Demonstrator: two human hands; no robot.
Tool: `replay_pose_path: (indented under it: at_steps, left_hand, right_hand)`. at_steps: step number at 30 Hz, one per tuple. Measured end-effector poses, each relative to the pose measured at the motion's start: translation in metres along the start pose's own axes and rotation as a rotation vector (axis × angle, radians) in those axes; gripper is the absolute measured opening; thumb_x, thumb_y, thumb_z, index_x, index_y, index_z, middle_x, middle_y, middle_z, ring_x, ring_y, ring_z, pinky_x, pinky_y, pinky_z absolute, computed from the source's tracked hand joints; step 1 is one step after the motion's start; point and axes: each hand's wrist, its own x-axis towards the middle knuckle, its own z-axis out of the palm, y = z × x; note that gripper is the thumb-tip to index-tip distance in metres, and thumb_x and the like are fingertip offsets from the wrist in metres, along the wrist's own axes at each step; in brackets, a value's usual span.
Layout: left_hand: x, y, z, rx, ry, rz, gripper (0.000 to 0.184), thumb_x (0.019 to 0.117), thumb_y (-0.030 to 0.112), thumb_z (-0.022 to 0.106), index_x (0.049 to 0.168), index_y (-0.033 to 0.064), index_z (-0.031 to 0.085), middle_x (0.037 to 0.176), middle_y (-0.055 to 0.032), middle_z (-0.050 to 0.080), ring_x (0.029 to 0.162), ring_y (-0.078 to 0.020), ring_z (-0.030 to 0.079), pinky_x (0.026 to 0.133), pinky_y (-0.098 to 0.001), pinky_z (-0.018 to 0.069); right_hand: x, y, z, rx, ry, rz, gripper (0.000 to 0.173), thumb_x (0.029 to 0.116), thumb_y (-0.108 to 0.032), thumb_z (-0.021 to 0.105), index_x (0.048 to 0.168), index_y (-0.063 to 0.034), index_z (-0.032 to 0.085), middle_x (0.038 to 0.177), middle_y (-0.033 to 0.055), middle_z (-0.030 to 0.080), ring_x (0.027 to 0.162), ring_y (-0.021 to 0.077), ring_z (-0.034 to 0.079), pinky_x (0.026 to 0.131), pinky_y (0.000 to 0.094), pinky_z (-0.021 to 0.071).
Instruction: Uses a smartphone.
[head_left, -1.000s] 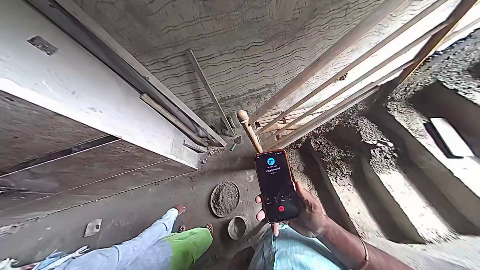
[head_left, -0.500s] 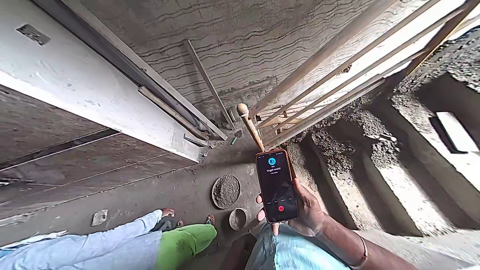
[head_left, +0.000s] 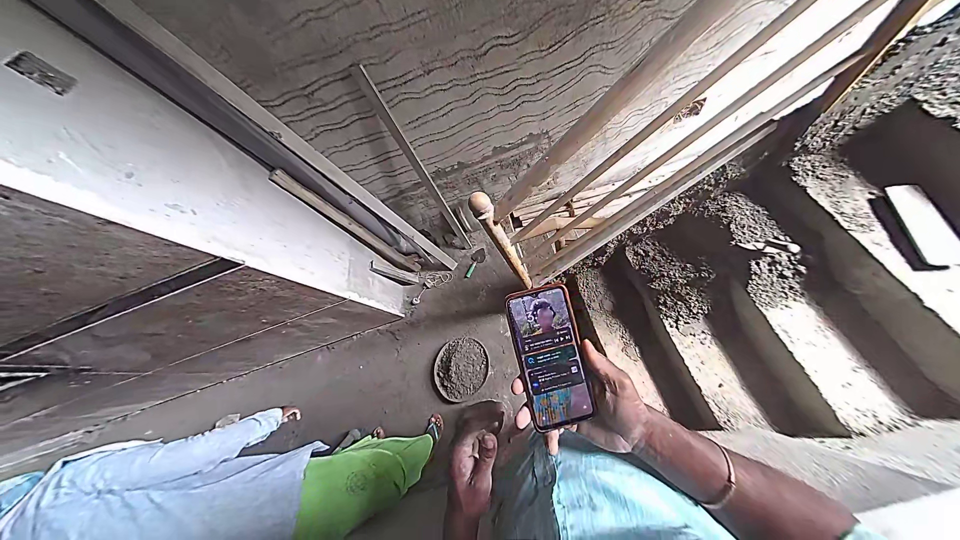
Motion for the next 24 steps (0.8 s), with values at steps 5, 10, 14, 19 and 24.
replay_pose_path:
  at_steps: [5,10,14,19,24]
  left_hand:
    - [0.035,0.045,0.005,0.243,0.107,0.298,0.053,0.1025,0.064,0.034,0.127,0.0296,0.066,0.147,-0.0042,0.053,0.138,-0.0272,0.049,0.109,-0.0442,0.0469]
    - [0.055,0.079,0.018,0.541,0.055,0.518,0.069,0.0955,0.079,0.021,0.141,0.0414,0.057,0.165,0.0015,0.03,0.154,-0.0282,0.022,0.124,-0.0494,0.0255]
    - [0.062,0.086,0.026,0.639,0.05,0.594,0.073,0.0941,0.081,0.018,0.138,0.0388,0.059,0.168,0.0029,0.025,0.157,-0.0287,0.015,0.127,-0.051,0.019]
    - [0.065,0.09,0.028,0.697,0.038,0.59,0.074,0.0932,0.083,0.018,0.135,0.0387,0.061,0.169,0.0033,0.024,0.158,-0.0291,0.011,0.128,-0.0523,0.0147]
    - [0.067,0.088,0.028,0.725,0.012,0.587,0.076,0.0913,0.085,0.018,0.135,0.0404,0.061,0.169,0.0029,0.023,0.158,-0.0307,0.009,0.127,-0.0549,0.0125]
  right_hand:
    - [0.001,0.002,-0.001,0.013,-0.016,0.007,0.069,0.1044,-0.065,0.029,0.152,-0.0173,0.044,0.143,0.0283,0.053,0.113,0.0468,0.065,0.081,0.0558,0.0603]
    - [0.0,0.006,0.002,0.017,0.027,-0.007,0.065,0.1057,-0.063,0.031,0.148,-0.0164,0.049,0.139,0.0237,0.058,0.112,0.0398,0.067,0.08,0.0528,0.0612]
    - [-0.001,0.007,0.004,0.021,0.031,-0.012,0.064,0.1063,-0.062,0.031,0.146,-0.0166,0.051,0.134,0.0221,0.062,0.109,0.0374,0.069,0.08,0.0518,0.0618]
    - [-0.002,0.009,0.003,0.014,0.028,0.002,0.064,0.1063,-0.062,0.03,0.146,-0.0166,0.051,0.132,0.0212,0.063,0.106,0.0358,0.07,0.078,0.0499,0.0624]
    - [-0.002,0.01,0.004,0.014,0.048,0.01,0.064,0.1063,-0.062,0.031,0.144,-0.0163,0.054,0.131,0.0201,0.064,0.108,0.0339,0.07,0.08,0.049,0.0623]
